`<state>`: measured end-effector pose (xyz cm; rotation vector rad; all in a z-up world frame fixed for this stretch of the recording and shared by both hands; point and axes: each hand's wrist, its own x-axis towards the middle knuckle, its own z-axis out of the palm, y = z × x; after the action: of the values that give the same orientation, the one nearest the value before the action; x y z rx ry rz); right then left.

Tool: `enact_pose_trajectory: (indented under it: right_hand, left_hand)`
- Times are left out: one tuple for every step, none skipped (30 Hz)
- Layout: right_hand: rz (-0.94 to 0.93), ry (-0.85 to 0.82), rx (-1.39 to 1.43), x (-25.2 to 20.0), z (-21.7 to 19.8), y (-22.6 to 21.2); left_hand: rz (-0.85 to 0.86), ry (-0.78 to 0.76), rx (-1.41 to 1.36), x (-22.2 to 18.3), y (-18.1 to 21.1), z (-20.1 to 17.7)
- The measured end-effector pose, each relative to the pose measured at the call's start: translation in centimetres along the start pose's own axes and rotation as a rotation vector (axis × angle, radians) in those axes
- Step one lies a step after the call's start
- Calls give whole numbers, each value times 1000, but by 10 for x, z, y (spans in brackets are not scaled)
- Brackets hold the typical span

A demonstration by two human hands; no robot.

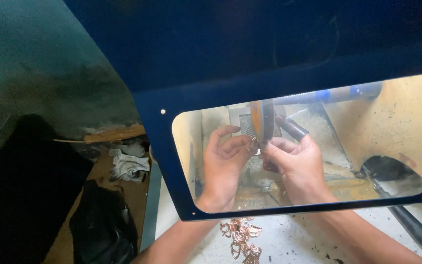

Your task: The person is polishing small jewelry components by holding them against a rotating polishing wheel inside a protective box.

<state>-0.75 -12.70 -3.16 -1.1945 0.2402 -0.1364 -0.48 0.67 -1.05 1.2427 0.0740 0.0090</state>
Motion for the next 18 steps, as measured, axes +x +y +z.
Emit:
enact_pose_trajectory:
  right_hand:
    - [2,1,1,-2,1,-3]
    - [4,-6,-16,-5,3,-6]
    - [5,-13,-34,-7,4,-8]
    - [7,-13,-32,-6,2,-7]
    - [-11,-29,-44,-5,0,-7]
    - [-28,-44,-57,-5,-1,-6]
    - [-29,-44,-54,-7,-1,-7]
    - [-50,-71,-56,-9,-1,-9]
    - [-74,-99,-56,-11,0,-11]
    - [-76,-98,-51,-12,-2,-11]
    - [-99,-115,-56,-13,-4,-11]
    - [-121,-132,-60,-15,-6,-10]
    - [-122,-134,-58,-18,-5,-11]
    - [-160,-156,-9,-22,-4,-13]
    - [-197,-177,39,-25,-4,-14]
    - [-196,-177,39,-26,-3,-15]
    - [-182,-162,42,-27,-2,-17]
    - [-167,-147,44,-28,-1,-19]
  left_hand:
    - [-2,1,2,1,-1,-1]
    - [2,-1,-8,1,-2,-3]
    - [6,-3,-17,2,-4,-4]
    - [4,-2,-16,2,-6,-6]
    - [19,-5,-11,2,-8,-7]
    - [33,-8,-7,3,-10,-9]
    - [34,-9,-4,2,-12,-11]
    - [40,-22,-27,0,-13,-13]
    - [49,-36,-48,0,-14,-15]
    - [51,-38,-44,-3,-10,-16]
    - [54,-55,-34,-6,-6,-17]
    - [58,-71,-24,-9,-3,-18]
    - [60,-71,-22,-12,-1,-19]
    - [99,-111,26,-14,0,-19]
    - [135,-151,73,-17,0,-20]
    - [135,-151,73,-18,2,-19]
    - [149,-177,80,-19,3,-18]
    - [163,-203,86,-21,4,-17]
